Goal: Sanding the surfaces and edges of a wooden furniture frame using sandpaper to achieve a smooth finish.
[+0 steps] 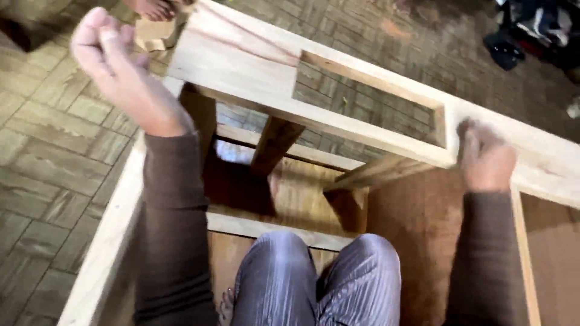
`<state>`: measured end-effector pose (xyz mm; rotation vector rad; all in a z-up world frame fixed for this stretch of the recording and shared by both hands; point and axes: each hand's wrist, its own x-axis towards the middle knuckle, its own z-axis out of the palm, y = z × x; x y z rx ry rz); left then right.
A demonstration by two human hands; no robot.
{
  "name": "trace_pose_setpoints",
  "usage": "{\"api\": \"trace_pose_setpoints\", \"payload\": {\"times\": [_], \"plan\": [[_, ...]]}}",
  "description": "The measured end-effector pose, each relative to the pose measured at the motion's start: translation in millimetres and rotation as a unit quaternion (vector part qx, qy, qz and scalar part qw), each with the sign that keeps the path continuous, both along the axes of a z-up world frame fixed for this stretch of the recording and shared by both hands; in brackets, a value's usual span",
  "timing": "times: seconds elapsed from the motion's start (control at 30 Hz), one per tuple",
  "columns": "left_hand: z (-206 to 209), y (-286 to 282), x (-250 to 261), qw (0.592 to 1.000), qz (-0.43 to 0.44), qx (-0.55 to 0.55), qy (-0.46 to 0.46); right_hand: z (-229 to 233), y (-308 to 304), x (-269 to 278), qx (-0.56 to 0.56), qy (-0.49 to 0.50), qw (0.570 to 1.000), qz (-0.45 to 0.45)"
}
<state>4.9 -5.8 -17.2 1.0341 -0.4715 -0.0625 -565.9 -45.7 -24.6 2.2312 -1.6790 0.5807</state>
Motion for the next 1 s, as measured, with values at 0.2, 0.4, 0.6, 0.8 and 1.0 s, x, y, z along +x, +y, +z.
{"api": "trace_pose_setpoints", "payload": {"times": [0.2, 0.4, 0.6, 0.8, 1.0], "plan": [[-6.4, -3.0, 0.6, 0.998, 0.033, 0.018, -0.052, -14.4, 53.3, 84.5, -0.044, -0.207, 0.977, 0.013], [-31.2, -12.1, 11.3, 0.995, 0.045, 0.001, -0.09, -6.0, 74.3, 272.9, -0.05, -0.227, 0.915, 0.33], [18.4, 16.2, -18.5, 0.996, 0.008, 0.093, -0.015, 4.7, 68.5, 249.6, 0.02, -0.234, 0.907, 0.35], [-10.3, -5.9, 3.0, 0.994, 0.017, -0.026, -0.107, -5.3, 92.1, 60.7, -0.007, -0.209, 0.978, 0.005], [-13.7, -11.3, -0.7, 0.996, -0.005, -0.066, -0.057, -44.1, 81.3, 28.1, -0.177, -0.131, 0.975, 0.028]]}}
